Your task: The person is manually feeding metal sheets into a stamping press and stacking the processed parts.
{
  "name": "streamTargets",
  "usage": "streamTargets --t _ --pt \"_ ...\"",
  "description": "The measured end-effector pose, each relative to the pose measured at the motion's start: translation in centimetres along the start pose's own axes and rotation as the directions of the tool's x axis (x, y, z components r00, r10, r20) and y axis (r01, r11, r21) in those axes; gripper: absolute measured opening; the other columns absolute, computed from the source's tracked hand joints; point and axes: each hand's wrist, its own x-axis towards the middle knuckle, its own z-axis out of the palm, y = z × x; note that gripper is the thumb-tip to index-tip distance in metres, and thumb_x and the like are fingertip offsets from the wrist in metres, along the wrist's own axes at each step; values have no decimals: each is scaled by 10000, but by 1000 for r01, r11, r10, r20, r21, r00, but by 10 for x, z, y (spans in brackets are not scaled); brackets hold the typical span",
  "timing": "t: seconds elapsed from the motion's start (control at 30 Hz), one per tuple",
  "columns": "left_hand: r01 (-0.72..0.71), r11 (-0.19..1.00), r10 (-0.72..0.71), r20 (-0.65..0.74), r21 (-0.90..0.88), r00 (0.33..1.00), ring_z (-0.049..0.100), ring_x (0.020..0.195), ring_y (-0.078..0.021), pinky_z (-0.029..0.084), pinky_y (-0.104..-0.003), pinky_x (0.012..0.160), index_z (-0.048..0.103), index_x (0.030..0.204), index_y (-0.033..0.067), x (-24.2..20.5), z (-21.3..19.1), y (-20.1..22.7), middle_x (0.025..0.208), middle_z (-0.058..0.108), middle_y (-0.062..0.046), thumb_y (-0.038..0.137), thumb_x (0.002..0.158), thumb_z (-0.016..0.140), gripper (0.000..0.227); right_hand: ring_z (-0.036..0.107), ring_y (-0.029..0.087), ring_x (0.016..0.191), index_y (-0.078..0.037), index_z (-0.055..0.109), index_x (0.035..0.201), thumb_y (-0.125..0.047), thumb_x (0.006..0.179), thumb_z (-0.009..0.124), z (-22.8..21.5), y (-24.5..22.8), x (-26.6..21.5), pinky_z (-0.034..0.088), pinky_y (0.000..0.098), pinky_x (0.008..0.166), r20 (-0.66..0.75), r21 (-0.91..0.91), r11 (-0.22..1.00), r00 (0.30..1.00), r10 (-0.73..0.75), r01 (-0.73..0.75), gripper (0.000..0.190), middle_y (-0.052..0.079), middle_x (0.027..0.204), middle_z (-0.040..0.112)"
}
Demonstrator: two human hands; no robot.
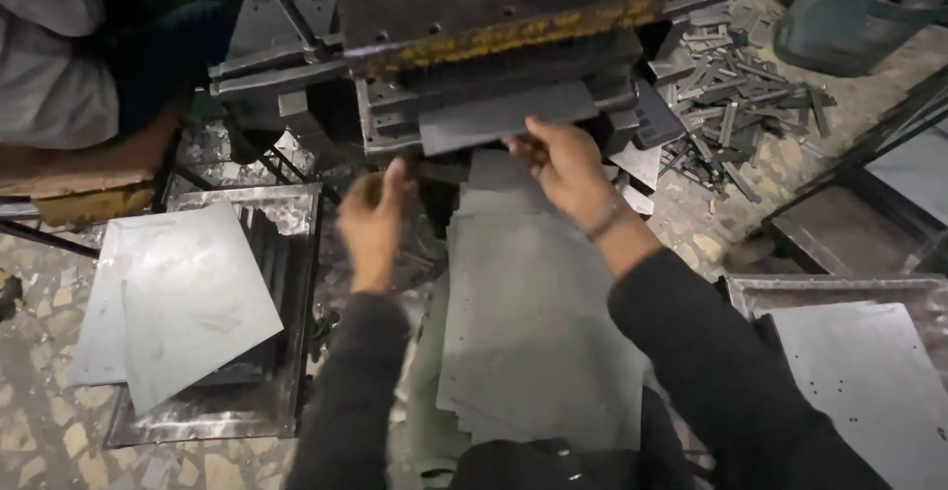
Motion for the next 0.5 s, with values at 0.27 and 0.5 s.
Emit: streamTargets --t 0.27,0.5 --pt "-156 246 14 157 957 987 300 1416 -627 301 -708 1117 262 1578 -65 -11 -181 -141 1561 272 -445 478 734 813 1145 693 267 740 63 744 1011 -329 1048 480 -85 42 -211 548 372 611 264 -197 907 871 414 -372 474 200 890 761" --pt "-231 1 87 230 973 969 498 1353 -524 542 -515 1021 386 1514 -103 -37 -197 -118 1572 416 -331 37 919 488 620 701 321 819 149 701 1092 -204 1055 508 -88 49 -225 568 417 729 -50 -181 851 869 492 -492 404 273 975 755"
